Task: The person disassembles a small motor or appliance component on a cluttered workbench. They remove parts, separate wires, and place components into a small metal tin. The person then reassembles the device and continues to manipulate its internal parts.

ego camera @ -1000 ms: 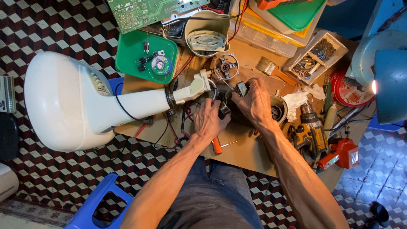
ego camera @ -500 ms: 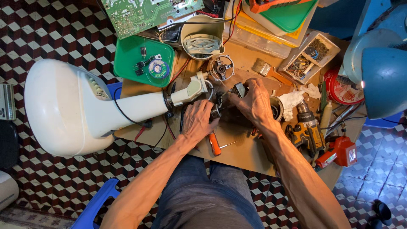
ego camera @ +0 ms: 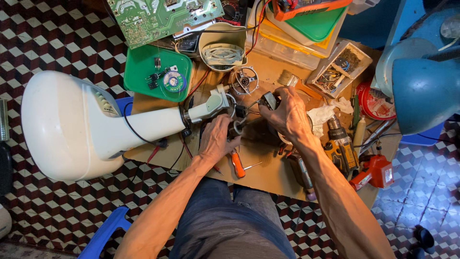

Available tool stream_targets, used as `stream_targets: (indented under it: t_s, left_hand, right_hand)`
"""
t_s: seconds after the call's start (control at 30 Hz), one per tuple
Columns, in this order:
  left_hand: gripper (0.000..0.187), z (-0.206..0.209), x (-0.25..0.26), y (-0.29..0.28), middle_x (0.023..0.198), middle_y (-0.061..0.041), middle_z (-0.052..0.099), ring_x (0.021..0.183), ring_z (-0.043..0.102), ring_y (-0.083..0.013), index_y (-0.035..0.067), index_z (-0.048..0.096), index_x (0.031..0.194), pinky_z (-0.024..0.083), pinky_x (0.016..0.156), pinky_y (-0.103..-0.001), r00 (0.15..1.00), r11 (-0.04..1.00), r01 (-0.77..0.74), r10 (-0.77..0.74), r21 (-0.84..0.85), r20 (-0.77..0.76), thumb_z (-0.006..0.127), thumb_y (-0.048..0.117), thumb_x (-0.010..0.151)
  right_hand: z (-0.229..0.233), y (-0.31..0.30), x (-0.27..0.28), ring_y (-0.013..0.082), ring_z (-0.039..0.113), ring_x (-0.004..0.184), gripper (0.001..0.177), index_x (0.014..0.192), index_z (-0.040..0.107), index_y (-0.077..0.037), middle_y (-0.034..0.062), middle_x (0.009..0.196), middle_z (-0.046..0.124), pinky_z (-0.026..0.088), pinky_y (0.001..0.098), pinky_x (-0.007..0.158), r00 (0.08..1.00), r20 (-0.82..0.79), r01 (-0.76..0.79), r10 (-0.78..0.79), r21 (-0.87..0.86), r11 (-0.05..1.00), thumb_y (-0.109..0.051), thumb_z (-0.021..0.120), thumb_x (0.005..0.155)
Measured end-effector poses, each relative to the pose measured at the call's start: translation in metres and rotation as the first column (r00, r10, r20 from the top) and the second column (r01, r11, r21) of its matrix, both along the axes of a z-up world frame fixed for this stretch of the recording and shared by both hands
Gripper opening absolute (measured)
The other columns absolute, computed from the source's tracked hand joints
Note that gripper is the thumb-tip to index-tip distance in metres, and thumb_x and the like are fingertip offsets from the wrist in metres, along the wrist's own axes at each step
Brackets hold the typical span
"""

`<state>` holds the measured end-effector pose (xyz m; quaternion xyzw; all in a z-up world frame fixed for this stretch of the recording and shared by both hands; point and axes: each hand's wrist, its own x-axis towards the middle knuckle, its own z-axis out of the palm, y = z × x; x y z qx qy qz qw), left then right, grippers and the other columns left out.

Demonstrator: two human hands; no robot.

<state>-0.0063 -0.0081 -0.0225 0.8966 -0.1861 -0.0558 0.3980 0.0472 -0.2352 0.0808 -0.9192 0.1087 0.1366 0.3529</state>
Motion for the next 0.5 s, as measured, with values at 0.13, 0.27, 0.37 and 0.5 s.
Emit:
stream_targets:
  t_s: [0.13,0.27,0.37,0.5]
  left_hand:
    - [0.065,-0.009,-0.004,0.008,0.128,-0.019,0.057,0.116,0.059,-0.0402,0.001,0.055,0.122,0.05,0.097,-0.047,1.0,0.999,-0.003,0.002,-0.035,-0.029,0.089,0.022,0.07]
    - [0.063,-0.01,-0.007,0.013,0.135,-0.022,0.053,0.123,0.058,-0.0406,0.001,0.052,0.122,0.05,0.104,-0.047,0.999,0.991,0.03,-0.035,-0.128,-0.034,0.087,0.022,0.074]
    - [0.056,-0.002,-0.01,0.011,0.135,-0.019,0.055,0.125,0.06,-0.0376,0.002,0.053,0.12,0.05,0.104,-0.046,0.992,0.978,-0.077,0.055,-0.194,-0.115,0.085,0.022,0.078]
    - [0.056,0.015,-0.007,0.003,0.134,-0.02,0.055,0.122,0.06,-0.0369,0.001,0.052,0.119,0.051,0.102,-0.045,0.976,0.944,-0.2,0.171,-0.261,-0.132,0.084,0.023,0.079]
  right_hand:
    - [0.006,0.005,0.005,0.0405,0.067,0.099,0.057,0.113,0.067,0.007,0.0279,0.114,0.063,0.053,0.0486,0.086,1.0,-0.011,0.004,-0.005,-0.028,1.0,-0.036,0.076,0.076]
    - [0.012,0.003,0.01,0.0338,0.072,0.088,0.066,0.122,0.064,0.006,0.0257,0.102,0.072,0.059,0.0435,0.079,0.991,-0.102,0.081,-0.083,-0.026,0.996,-0.038,0.074,0.074]
    - [0.021,0.001,0.005,0.0268,0.074,0.08,0.06,0.115,0.07,0.006,0.0226,0.093,0.076,0.059,0.0388,0.075,0.977,-0.101,0.191,-0.191,-0.006,0.982,-0.038,0.074,0.073]
    - [0.03,-0.01,-0.007,0.0218,0.072,0.075,0.054,0.109,0.075,0.002,0.018,0.09,0.077,0.057,0.0346,0.069,0.917,-0.181,0.363,-0.355,0.011,0.932,-0.04,0.075,0.074]
